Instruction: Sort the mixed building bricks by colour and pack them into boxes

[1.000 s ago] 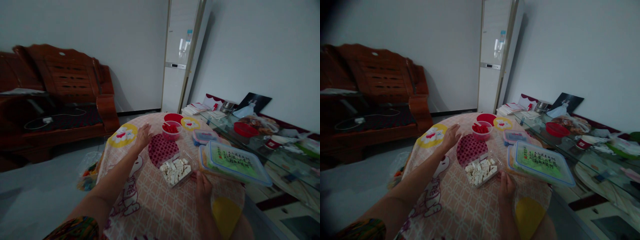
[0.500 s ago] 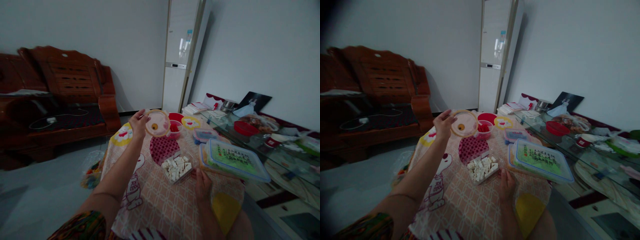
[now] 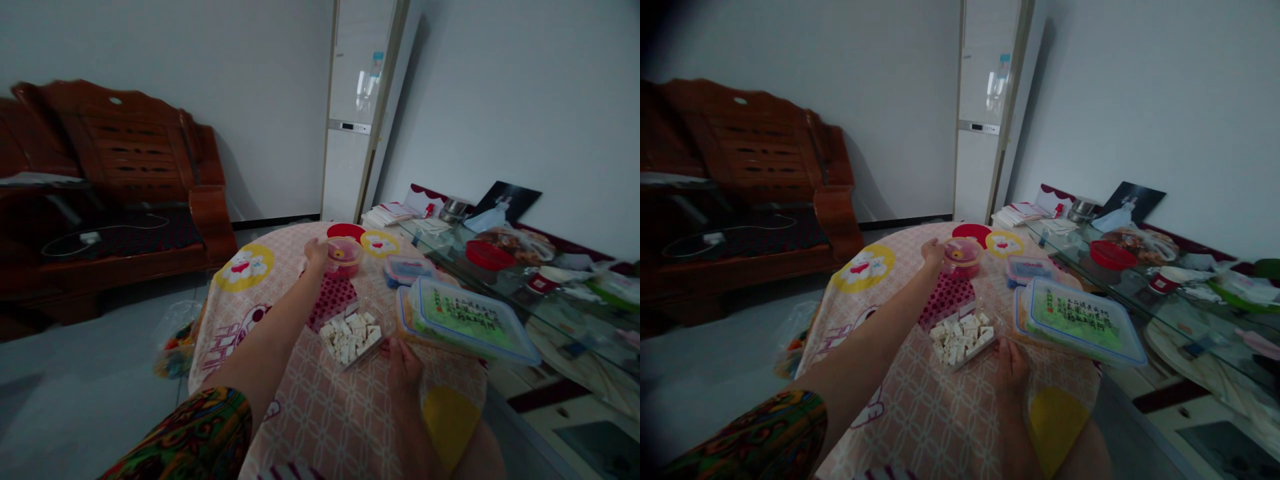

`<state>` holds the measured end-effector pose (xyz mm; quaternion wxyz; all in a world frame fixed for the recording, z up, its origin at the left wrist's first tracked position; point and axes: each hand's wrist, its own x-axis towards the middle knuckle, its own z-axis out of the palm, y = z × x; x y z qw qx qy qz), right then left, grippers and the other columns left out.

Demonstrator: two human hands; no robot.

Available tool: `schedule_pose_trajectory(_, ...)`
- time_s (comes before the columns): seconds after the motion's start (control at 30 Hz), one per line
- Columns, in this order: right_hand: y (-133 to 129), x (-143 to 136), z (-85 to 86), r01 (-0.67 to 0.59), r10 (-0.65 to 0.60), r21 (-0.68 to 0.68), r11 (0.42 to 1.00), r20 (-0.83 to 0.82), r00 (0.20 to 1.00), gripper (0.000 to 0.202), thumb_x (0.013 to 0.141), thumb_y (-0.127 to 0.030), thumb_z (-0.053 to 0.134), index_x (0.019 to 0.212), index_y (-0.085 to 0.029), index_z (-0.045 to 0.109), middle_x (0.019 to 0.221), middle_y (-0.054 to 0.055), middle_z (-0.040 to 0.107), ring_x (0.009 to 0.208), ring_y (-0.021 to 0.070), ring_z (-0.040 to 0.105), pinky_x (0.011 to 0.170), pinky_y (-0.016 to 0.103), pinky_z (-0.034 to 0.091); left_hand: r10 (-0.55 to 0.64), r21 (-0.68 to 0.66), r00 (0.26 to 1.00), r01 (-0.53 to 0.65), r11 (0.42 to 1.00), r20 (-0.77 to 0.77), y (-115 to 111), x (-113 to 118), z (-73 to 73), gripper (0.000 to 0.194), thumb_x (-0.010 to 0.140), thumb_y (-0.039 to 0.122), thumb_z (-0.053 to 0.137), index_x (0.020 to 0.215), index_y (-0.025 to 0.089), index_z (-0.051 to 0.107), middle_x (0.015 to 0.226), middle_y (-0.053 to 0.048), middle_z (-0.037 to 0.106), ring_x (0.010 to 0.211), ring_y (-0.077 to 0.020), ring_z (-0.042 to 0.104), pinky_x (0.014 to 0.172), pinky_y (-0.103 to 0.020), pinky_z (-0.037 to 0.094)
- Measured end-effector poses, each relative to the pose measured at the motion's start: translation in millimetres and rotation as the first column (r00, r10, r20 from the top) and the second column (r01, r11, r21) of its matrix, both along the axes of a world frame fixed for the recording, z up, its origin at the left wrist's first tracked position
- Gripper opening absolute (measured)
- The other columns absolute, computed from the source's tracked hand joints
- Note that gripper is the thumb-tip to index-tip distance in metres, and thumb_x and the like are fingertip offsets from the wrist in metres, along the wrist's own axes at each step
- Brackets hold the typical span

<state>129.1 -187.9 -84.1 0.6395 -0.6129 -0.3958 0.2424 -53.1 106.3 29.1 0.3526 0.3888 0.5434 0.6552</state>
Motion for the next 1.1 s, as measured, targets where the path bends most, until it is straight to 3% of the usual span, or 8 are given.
schedule_pose_trajectory(0.2, -2, 0, 0.8, -0.013, 0.013, -0.031, 0.999, -0.004, 1.000, 0.054, 0.089, -0.066, 0.059, 0.092, -0.016, 0.078, 0.090, 0.011, 0.079, 0.080, 0.0282, 0.074, 0.074, 0.040, 0.061, 0.122, -0.093, 0.956, -0.151, 0.984, -0.265, -10, -48, -18.2, 0.055, 0.081, 0.005, 0.055, 0.135, 0.007, 0.060, 0.153, -0.022, 0.052, 0.149, -0.0325, 0.042, 0.126, -0.050, 0.030)
schedule_pose_trajectory(0.37, -6, 0, 6.7, -0.015, 0.022, -0.078, 0.997, 0.080, 0.997, 0.050, 0.092, -0.063, 0.056, 0.093, -0.018, 0.078, 0.091, 0.011, 0.079, 0.082, 0.0268, 0.074, 0.076, 0.038, 0.058, -0.047, -0.166, 0.580, -0.154, 0.974, -0.814, -4, -78, -40.0, 0.068, 0.086, 0.023, 0.064, 0.149, 0.005, 0.048, 0.161, -0.027, 0.039, 0.152, -0.0377, 0.035, 0.125, -0.050, 0.031)
schedule_pose_trajectory(0.47, -7, 1, 8.1, -0.010, 0.021, -0.099, 0.995, 0.108, 0.994, 0.049, 0.094, -0.062, 0.054, 0.091, -0.019, 0.077, 0.090, 0.011, 0.079, 0.080, 0.0257, 0.074, 0.075, 0.036, 0.058, -0.174, -0.227, 0.372, -0.103, 0.968, -0.912, 5, -81, -45.4, 0.053, 0.089, 0.026, 0.060, 0.140, 0.013, 0.059, 0.149, -0.022, 0.055, 0.144, -0.0354, 0.046, 0.119, -0.048, 0.038)
schedule_pose_trajectory(0.53, -7, 2, 7.4, -0.015, 0.026, -0.089, 0.996, 0.124, 0.992, 0.048, 0.094, -0.061, 0.054, 0.092, -0.020, 0.077, 0.092, 0.012, 0.079, 0.081, 0.0250, 0.073, 0.074, 0.035, 0.058, -0.229, -0.263, 0.310, -0.071, 0.962, -0.923, 9, -82, -45.2, 0.041, 0.091, 0.026, 0.057, 0.129, 0.015, 0.066, 0.136, -0.020, 0.063, 0.135, -0.0336, 0.054, 0.113, -0.046, 0.044)
schedule_pose_trajectory(0.77, -8, 0, 6.2, -0.027, 0.039, -0.101, 0.995, 0.118, 0.992, 0.045, 0.096, -0.058, 0.052, 0.098, -0.021, 0.077, 0.096, 0.011, 0.080, 0.083, 0.0235, 0.074, 0.078, 0.035, 0.058, -0.271, -0.280, 0.257, 0.003, 0.960, -0.928, 10, -89, -36.3, 0.031, 0.094, 0.027, 0.052, 0.117, 0.014, 0.069, 0.125, -0.022, 0.065, 0.125, -0.0334, 0.056, 0.101, -0.043, 0.051)
schedule_pose_trajectory(0.97, -3, 0, 4.5, 0.003, 0.004, -0.097, 0.995, 0.073, 0.997, 0.053, 0.091, -0.067, 0.055, 0.093, -0.019, 0.078, 0.090, 0.012, 0.079, 0.079, 0.0260, 0.073, 0.074, 0.038, 0.059, -0.221, -0.231, 0.267, -0.006, 0.973, -0.938, -16, -100, -32.8, 0.025, 0.090, 0.032, 0.057, 0.104, 0.015, 0.068, 0.123, -0.024, 0.063, 0.124, -0.0375, 0.056, 0.103, -0.049, 0.049)
schedule_pose_trajectory(1.03, -1, 0, 1.7, 0.003, 0.002, -0.077, 0.997, 0.063, 0.998, 0.055, 0.089, -0.068, 0.056, 0.093, -0.018, 0.078, 0.090, 0.012, 0.079, 0.079, 0.0265, 0.073, 0.074, 0.039, 0.059, -0.155, -0.180, 0.331, -0.045, 0.983, -0.931, -27, -108, -31.3, 0.019, 0.090, 0.028, 0.054, 0.097, 0.015, 0.067, 0.119, -0.024, 0.065, 0.120, -0.0370, 0.059, 0.103, -0.049, 0.049)
schedule_pose_trajectory(1.1, 1, 1, -0.2, 0.006, -0.003, -0.053, 0.999, 0.054, 0.999, 0.057, 0.088, -0.070, 0.057, 0.091, -0.017, 0.078, 0.088, 0.011, 0.079, 0.078, 0.0268, 0.073, 0.072, 0.039, 0.059, -0.014, -0.065, 0.496, -0.086, 0.994, -0.868, -38, -118, -26.5, 0.013, 0.089, 0.023, 0.052, 0.088, 0.018, 0.064, 0.109, -0.020, 0.068, 0.113, -0.0325, 0.063, 0.103, -0.046, 0.050)
